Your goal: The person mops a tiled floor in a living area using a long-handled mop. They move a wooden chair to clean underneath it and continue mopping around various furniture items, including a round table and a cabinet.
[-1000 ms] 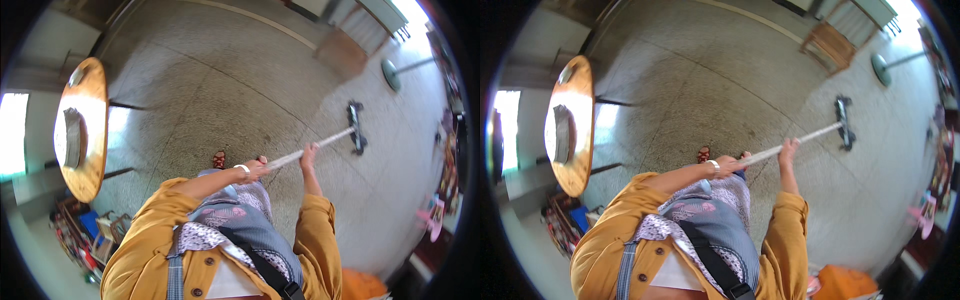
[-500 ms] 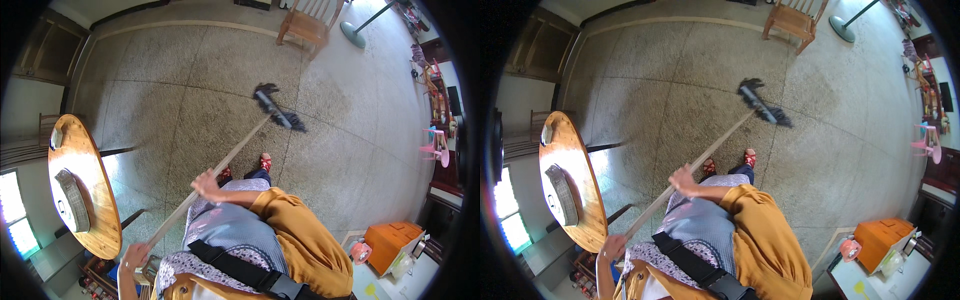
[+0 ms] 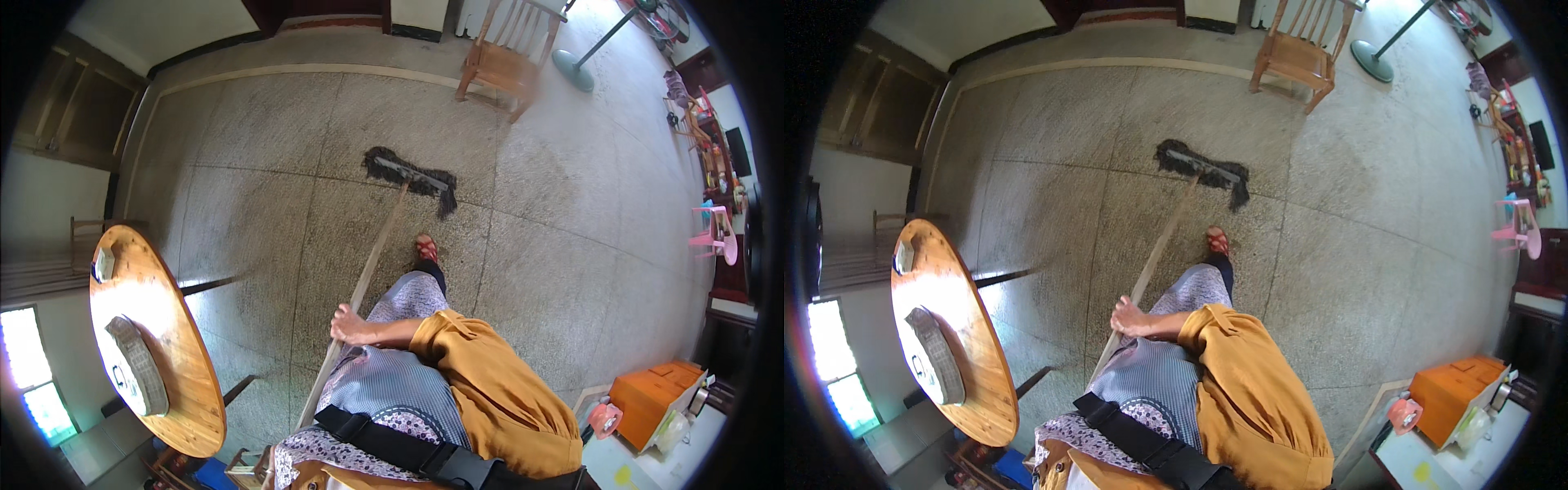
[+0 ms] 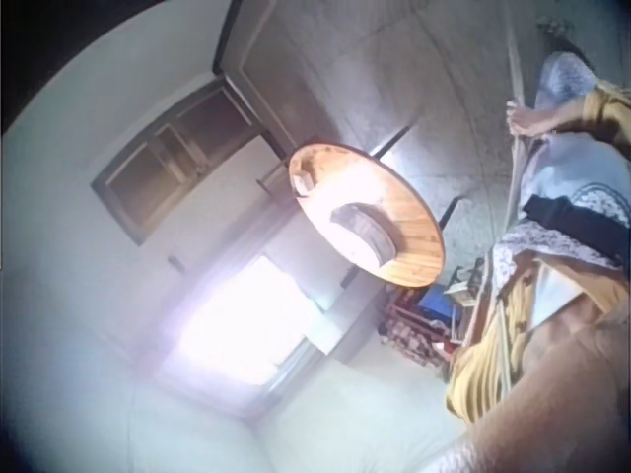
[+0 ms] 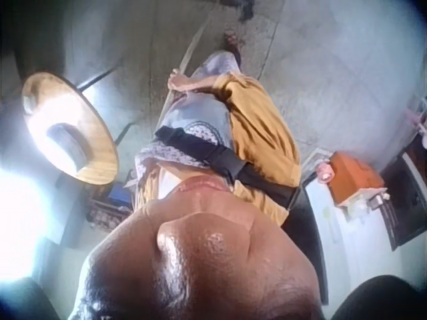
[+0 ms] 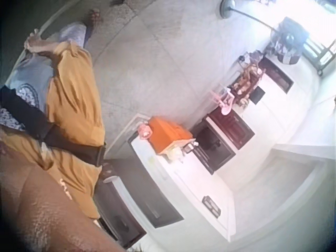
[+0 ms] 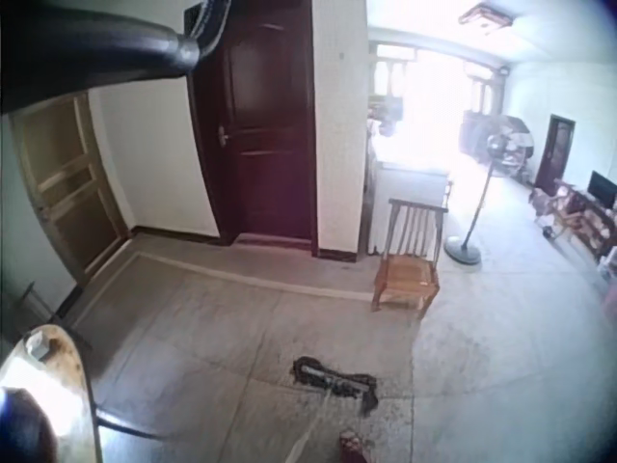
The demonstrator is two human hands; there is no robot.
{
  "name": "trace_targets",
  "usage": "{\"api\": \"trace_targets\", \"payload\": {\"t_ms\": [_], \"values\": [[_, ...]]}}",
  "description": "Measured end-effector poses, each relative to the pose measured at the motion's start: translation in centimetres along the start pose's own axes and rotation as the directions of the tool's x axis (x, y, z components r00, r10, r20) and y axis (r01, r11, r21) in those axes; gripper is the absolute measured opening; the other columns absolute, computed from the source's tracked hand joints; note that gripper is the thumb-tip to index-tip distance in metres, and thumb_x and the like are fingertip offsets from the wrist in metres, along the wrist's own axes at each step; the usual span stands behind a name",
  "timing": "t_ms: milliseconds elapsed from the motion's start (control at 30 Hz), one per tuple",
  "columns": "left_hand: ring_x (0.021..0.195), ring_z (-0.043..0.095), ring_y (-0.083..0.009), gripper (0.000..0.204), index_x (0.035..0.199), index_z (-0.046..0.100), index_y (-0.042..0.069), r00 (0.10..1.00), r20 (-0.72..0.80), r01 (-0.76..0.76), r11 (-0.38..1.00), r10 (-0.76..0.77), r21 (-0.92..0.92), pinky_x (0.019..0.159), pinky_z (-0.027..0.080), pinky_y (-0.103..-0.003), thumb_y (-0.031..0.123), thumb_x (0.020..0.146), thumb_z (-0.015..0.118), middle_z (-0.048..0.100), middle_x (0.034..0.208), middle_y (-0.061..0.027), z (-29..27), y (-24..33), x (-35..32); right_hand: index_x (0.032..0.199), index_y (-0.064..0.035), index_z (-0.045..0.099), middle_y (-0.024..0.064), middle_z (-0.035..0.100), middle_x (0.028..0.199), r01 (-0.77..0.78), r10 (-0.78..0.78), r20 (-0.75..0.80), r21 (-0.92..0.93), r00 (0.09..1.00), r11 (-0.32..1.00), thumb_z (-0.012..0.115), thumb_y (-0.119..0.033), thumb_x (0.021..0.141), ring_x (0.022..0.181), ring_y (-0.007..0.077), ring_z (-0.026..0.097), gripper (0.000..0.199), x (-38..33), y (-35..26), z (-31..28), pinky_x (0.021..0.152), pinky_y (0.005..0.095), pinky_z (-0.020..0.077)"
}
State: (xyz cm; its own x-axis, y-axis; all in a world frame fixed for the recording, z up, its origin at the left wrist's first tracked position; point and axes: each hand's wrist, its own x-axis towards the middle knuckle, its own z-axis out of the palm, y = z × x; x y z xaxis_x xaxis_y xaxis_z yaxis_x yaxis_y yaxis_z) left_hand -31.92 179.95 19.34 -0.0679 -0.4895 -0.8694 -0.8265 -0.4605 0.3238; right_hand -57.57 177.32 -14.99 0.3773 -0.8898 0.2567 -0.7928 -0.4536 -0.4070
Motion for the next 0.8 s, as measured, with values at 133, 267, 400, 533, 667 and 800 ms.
{"api": "trace_targets", "payload": {"t_ms": [133,267,400,533,667,800], "values": [[0.034,0.036,-0.0055,0.027,0.069,0.051,0.007,0.989,-0.013,-0.142,0.984,0.144,0.108,0.029,0.023,-0.021,0.031,0.083,0.051,0.045,0.048,-0.0002,3.8,8.5,7.9,0.062,-0.0173,0.05,0.0038,0.047,0.073,-0.109,0.111,0.033,-0.058,0.993,0.992,0.045,-0.024,0.072,0.079,0.0231,0.046,0.013,0.9,13.2,-4.3,0.079,0.0436,0.0325],[0.034,0.036,-0.0053,0.027,0.071,0.052,0.008,0.979,-0.042,-0.196,0.979,0.199,0.065,0.029,0.023,-0.021,0.031,0.084,0.051,0.046,0.049,-0.0007,7.2,19.7,14.5,0.063,-0.0151,0.055,0.0055,0.049,0.075,-0.193,0.195,0.019,-0.084,0.981,0.978,0.052,-0.018,0.068,0.085,0.0245,0.05,0.007,3.2,26.9,-9.1,0.09,0.0412,0.0337],[0.036,0.036,-0.0044,0.026,0.076,0.049,0.01,0.994,0.106,0.002,0.979,0.021,-0.205,0.028,0.023,-0.02,0.034,0.086,0.048,0.045,0.049,-0.001,9.2,33.6,18.3,0.074,-0.012,0.056,0.0088,0.051,0.086,-0.337,0.346,0.021,-0.187,0.938,0.923,0.049,-0.016,0.073,0.096,0.0272,0.047,0.009,5.5,39.3,-14.3,0.093,0.0416,0.031],[0.035,0.032,-0.0035,0.026,0.095,0.045,0.014,0.957,0.29,0.133,0.874,0.009,-0.468,0.029,0.023,-0.017,0.038,0.085,0.048,0.042,0.054,0.0004,10.0,45.8,21.5,0.088,-0.0072,0.055,0.0143,0.051,0.106,-0.56,0.563,-0.037,-0.175,0.825,0.81,0.045,-0.014,0.077,0.113,0.0315,0.038,0.016,8.1,49.5,-19.1,0.096,0.042,0.0292],[0.036,0.03,-0.0032,0.026,0.099,0.044,0.014,0.935,0.354,0.169,0.824,0.04,-0.541,0.029,0.022,-0.016,0.036,0.086,0.049,0.044,0.061,-0.0011,9.3,55.7,26.1,0.091,-0.0039,0.054,0.0177,0.047,0.112,-0.653,0.619,-0.237,-0.107,0.749,0.75,0.044,-0.015,0.078,0.117,0.033,0.033,0.019,10.4,57.9,-21.1,0.098,0.0421,0.0274],[0.037,0.032,-0.0036,0.023,0.092,0.042,0.013,0.919,0.388,0.177,0.805,0.071,-0.567,0.029,0.022,-0.016,0.033,0.086,0.05,0.047,0.064,-0.0029,6.3,61.4,29.1,0.092,-0.0031,0.053,0.0193,0.047,0.112,-0.629,0.578,-0.269,-0.173,0.771,0.758,0.044,-0.014,0.078,0.118,0.0339,0.032,0.02,14.0,61.7,-22.7,0.098,0.0411,0.0273]]}}
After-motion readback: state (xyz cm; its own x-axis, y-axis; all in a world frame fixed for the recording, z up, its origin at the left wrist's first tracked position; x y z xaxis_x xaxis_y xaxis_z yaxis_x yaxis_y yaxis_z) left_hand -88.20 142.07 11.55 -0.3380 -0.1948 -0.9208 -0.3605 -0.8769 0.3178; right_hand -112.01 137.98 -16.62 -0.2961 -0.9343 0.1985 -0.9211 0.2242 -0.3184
